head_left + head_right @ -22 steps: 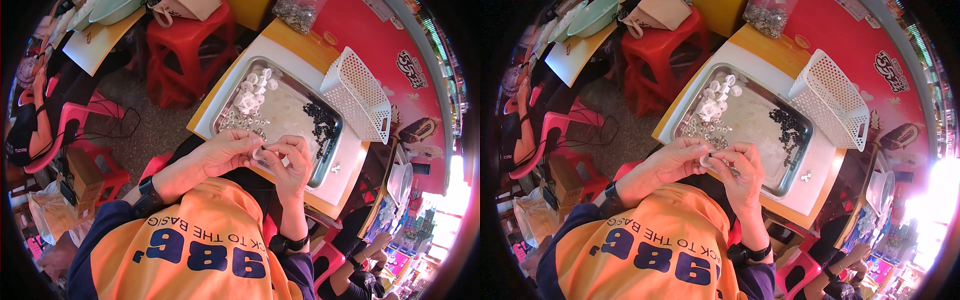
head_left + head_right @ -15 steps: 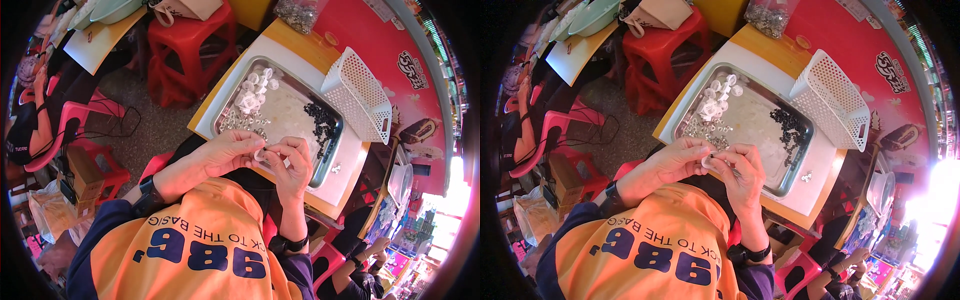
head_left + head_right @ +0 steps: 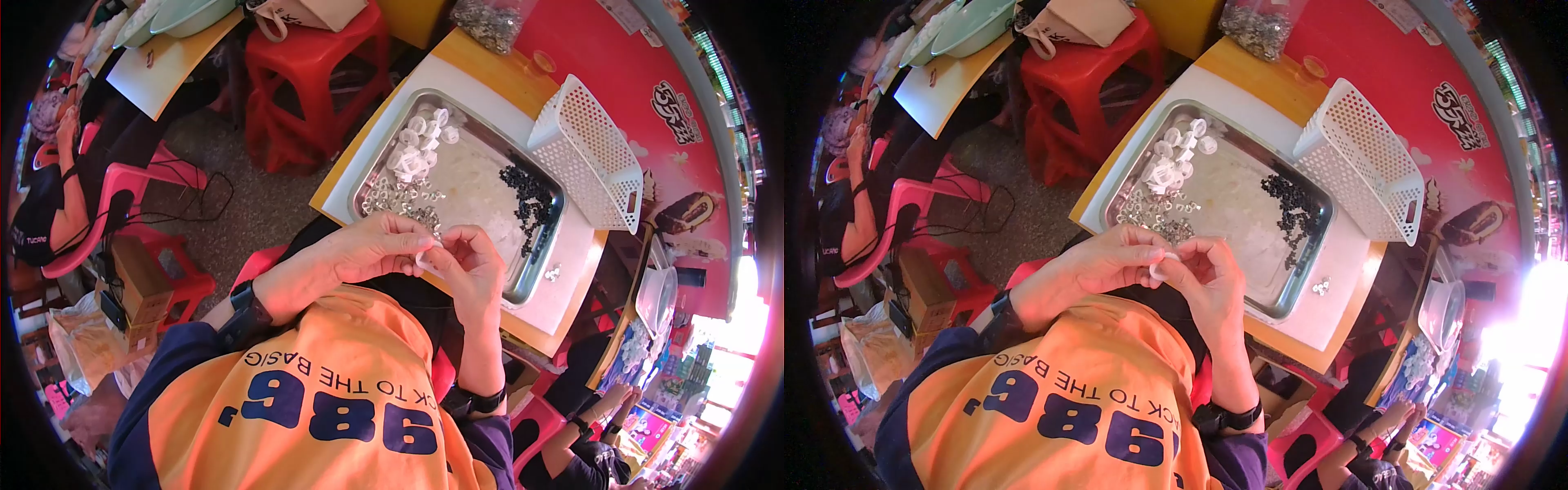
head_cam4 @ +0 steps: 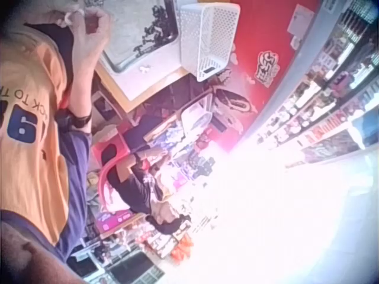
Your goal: Assembling small white plastic components with metal studs and black bits on a tray.
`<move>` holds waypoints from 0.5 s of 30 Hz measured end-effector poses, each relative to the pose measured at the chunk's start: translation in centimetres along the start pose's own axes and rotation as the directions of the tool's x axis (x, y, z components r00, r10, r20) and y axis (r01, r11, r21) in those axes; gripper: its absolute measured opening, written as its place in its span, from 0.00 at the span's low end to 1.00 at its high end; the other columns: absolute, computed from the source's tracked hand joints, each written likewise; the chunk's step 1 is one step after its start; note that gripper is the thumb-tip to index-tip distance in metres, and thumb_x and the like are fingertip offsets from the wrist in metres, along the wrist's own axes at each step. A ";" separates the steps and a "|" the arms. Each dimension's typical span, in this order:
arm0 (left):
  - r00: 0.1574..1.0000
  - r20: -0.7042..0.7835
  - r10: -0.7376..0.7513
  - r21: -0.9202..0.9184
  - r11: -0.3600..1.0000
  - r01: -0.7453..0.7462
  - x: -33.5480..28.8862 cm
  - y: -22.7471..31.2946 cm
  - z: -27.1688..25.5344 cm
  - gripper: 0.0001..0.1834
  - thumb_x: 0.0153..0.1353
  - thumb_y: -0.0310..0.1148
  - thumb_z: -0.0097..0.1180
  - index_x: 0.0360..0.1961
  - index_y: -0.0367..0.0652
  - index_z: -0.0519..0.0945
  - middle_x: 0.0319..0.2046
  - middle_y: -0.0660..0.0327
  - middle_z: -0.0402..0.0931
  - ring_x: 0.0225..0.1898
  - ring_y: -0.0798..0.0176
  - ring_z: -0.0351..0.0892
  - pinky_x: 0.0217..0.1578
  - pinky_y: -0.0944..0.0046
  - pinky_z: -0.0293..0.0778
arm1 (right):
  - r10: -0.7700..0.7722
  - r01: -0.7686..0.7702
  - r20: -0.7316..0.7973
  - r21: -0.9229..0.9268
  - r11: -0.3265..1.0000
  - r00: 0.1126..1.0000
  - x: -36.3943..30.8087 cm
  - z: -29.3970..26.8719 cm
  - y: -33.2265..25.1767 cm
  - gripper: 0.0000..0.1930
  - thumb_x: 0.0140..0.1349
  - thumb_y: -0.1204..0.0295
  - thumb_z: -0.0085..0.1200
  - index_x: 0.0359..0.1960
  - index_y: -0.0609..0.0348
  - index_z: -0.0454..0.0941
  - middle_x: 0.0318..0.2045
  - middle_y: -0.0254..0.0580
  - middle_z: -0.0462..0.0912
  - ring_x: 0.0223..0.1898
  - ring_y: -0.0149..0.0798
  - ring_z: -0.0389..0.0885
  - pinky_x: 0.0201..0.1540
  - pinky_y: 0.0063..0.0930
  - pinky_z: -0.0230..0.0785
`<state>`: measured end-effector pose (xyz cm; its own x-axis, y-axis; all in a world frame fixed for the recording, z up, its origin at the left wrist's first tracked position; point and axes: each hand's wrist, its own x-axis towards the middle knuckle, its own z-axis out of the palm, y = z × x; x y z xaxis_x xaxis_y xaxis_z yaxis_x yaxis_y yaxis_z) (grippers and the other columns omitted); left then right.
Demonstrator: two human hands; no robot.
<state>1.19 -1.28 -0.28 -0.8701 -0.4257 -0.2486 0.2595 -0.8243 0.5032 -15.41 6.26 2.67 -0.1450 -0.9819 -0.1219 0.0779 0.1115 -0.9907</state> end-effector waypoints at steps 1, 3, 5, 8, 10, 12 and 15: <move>0.998 -0.055 -0.017 -0.017 1.000 0.016 0.0 -0.1 0.1 0.11 0.62 0.34 0.57 0.40 0.36 0.78 0.32 0.62 0.77 0.34 0.69 0.77 0.34 0.73 0.75 | -0.001 0.001 -0.001 0.001 1.000 1.000 0.2 0.0 0.1 0.11 0.56 0.80 0.60 0.39 0.64 0.72 0.32 0.37 0.77 0.33 0.26 0.77 0.34 0.20 0.72; 0.992 -0.119 0.039 0.010 0.999 -0.038 0.3 0.1 0.8 0.11 0.62 0.33 0.56 0.40 0.36 0.78 0.33 0.62 0.77 0.36 0.68 0.78 0.36 0.71 0.76 | 0.136 -0.131 -0.038 0.100 0.986 0.990 0.8 0.1 0.1 0.09 0.58 0.79 0.58 0.38 0.66 0.72 0.31 0.39 0.79 0.33 0.27 0.79 0.34 0.19 0.73; 0.979 -0.182 0.097 0.041 0.995 -0.091 0.3 0.1 0.9 0.10 0.62 0.32 0.55 0.41 0.36 0.78 0.35 0.62 0.77 0.37 0.67 0.78 0.39 0.70 0.77 | 0.129 -0.123 -0.039 0.130 0.984 0.991 0.9 0.0 0.6 0.09 0.59 0.78 0.57 0.39 0.66 0.72 0.31 0.40 0.79 0.32 0.27 0.79 0.33 0.19 0.73; 0.966 -0.178 0.186 0.134 0.977 -0.164 0.3 0.0 0.7 0.10 0.62 0.31 0.54 0.41 0.36 0.77 0.37 0.61 0.77 0.40 0.66 0.79 0.42 0.68 0.78 | 0.119 -0.105 -0.076 0.167 0.980 0.990 1.2 0.6 0.7 0.09 0.59 0.78 0.57 0.39 0.67 0.73 0.30 0.40 0.80 0.31 0.27 0.80 0.33 0.18 0.73; 0.945 -0.216 0.244 0.262 0.947 -0.185 0.3 0.1 1.0 0.11 0.62 0.28 0.53 0.43 0.34 0.78 0.38 0.60 0.76 0.39 0.66 0.79 0.42 0.67 0.79 | 0.114 -0.094 -0.113 0.171 0.981 0.987 1.3 0.6 0.7 0.08 0.59 0.78 0.56 0.39 0.67 0.73 0.29 0.40 0.81 0.31 0.27 0.80 0.33 0.18 0.73; 0.930 -0.225 0.292 0.376 0.906 -0.193 -0.1 0.4 1.6 0.11 0.61 0.27 0.53 0.43 0.33 0.78 0.37 0.60 0.76 0.38 0.67 0.79 0.41 0.67 0.79 | 0.103 -0.102 -0.094 0.005 0.995 0.990 1.4 0.4 0.7 0.07 0.60 0.78 0.56 0.38 0.66 0.74 0.28 0.37 0.81 0.30 0.25 0.79 0.33 0.17 0.73; 0.900 -0.233 0.369 0.534 0.822 -0.199 -0.1 0.3 1.6 0.11 0.60 0.24 0.53 0.42 0.33 0.80 0.36 0.60 0.76 0.37 0.67 0.80 0.40 0.68 0.80 | 0.071 -0.085 -0.144 -0.094 0.992 0.987 1.1 0.9 0.2 0.06 0.59 0.78 0.56 0.36 0.66 0.75 0.27 0.34 0.80 0.29 0.23 0.78 0.33 0.16 0.72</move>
<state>0.68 -0.84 1.23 -0.5893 -0.7743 -0.2308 0.1627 -0.3935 0.9048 -14.66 5.05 2.37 -0.2797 -0.9392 -0.1991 -0.0032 0.2082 -0.9781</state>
